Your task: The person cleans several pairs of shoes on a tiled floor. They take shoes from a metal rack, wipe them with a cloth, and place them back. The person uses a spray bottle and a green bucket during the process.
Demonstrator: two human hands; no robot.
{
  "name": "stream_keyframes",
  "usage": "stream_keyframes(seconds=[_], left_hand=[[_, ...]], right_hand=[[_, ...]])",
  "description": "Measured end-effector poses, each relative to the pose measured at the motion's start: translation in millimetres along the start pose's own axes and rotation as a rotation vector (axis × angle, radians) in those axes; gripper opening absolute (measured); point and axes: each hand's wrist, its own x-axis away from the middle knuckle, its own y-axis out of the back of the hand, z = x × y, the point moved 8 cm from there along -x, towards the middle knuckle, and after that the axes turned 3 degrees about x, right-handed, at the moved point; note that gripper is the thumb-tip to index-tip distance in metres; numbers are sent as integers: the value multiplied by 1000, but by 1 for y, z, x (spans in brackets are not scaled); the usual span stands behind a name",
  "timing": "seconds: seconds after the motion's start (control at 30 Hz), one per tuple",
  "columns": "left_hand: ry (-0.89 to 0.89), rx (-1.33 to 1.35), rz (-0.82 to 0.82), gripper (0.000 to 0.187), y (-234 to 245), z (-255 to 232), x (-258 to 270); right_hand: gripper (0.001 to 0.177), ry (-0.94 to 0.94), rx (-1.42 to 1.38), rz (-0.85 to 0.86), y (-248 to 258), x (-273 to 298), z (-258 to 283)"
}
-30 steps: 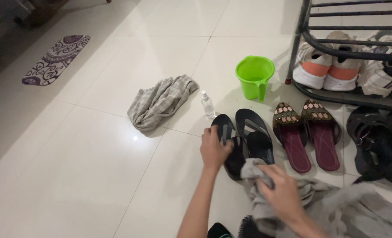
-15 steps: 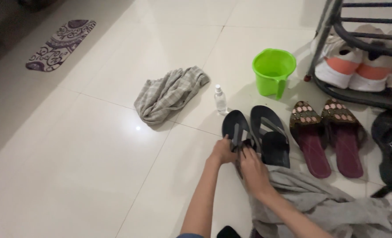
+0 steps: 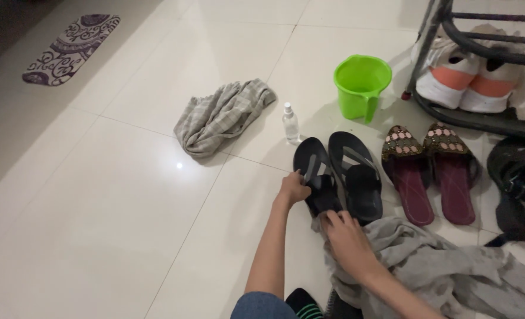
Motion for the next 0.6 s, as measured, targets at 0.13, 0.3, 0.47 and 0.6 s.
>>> stream_keyframes(seconds=[0.13, 0.3, 0.47, 0.6], left_hand=[[-33, -19, 29, 17, 9, -9, 12], [-58, 76, 83, 18, 17, -8, 21], [-61, 122, 102, 22, 17, -8, 24], [-6, 276, 41, 29, 20, -3, 31]], right_hand=[[55, -15, -35, -86, 4, 2, 2], [39, -56, 45, -254, -4, -43, -3], [14, -216, -8, -231, -28, -92, -21], [26, -155, 2, -265, -24, -89, -16]])
